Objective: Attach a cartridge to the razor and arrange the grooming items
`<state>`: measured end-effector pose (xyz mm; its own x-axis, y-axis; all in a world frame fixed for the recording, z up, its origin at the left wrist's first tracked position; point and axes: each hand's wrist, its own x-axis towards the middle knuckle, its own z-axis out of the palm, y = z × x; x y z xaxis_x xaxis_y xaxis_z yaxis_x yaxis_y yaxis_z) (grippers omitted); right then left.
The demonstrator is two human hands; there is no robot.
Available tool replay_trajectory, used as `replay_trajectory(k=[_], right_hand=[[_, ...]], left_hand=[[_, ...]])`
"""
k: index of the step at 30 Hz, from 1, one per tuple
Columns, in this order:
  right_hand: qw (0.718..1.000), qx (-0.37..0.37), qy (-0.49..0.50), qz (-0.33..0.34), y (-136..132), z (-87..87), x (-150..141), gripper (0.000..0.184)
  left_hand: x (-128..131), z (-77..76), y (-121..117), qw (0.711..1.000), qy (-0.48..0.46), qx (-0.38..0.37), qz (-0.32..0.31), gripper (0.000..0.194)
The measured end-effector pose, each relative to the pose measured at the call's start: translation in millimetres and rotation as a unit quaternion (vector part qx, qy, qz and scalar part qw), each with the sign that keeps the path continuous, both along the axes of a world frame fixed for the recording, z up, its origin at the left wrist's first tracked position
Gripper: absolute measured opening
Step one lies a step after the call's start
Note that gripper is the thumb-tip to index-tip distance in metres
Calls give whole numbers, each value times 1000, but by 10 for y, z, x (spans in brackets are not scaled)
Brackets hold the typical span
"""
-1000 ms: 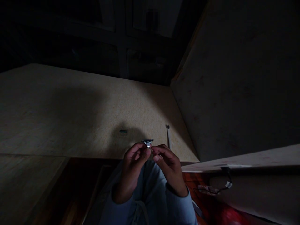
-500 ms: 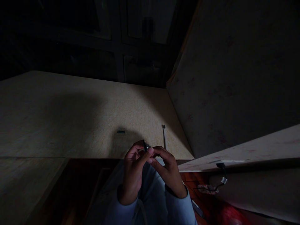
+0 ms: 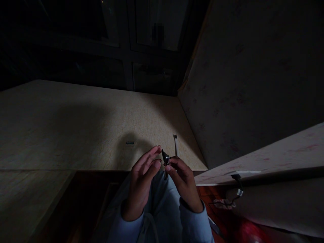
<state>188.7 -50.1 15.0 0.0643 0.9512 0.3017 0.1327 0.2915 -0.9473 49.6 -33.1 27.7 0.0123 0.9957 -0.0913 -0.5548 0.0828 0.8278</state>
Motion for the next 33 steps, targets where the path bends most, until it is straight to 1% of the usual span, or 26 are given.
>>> replay_trajectory(k=[9,14,19,23,26,29,31,33], right_hand=[[999,3,-35,38,-23,45,-33,14],[995,12,-74,62,-5,100,-45,18],[994,9,-84,73,17,79,-33,21],[995,6,-80,63,32,28,-58,17],[997,4,-64,37,44,-25,-107,15],[999,-1,-43,10,56,-77,-140,12],[999,-8,-32,-4,62,-102,-141,13],[999,-15,-20,-20,67,-121,-128,14]], left_hand=[[-11,-22,-7,1000,-3,-18,-24,50],[-42,-33,0,999,19,-23,-30,49],[-49,-75,29,999,41,-15,-30,50],[-12,-122,51,999,41,-5,-22,51],[12,-138,49,999,25,-16,-13,51],[4,-141,57,999,12,-28,-16,52],[-17,-147,79,999,22,-36,-9,51],[-41,-161,109,998,44,-44,11,51]])
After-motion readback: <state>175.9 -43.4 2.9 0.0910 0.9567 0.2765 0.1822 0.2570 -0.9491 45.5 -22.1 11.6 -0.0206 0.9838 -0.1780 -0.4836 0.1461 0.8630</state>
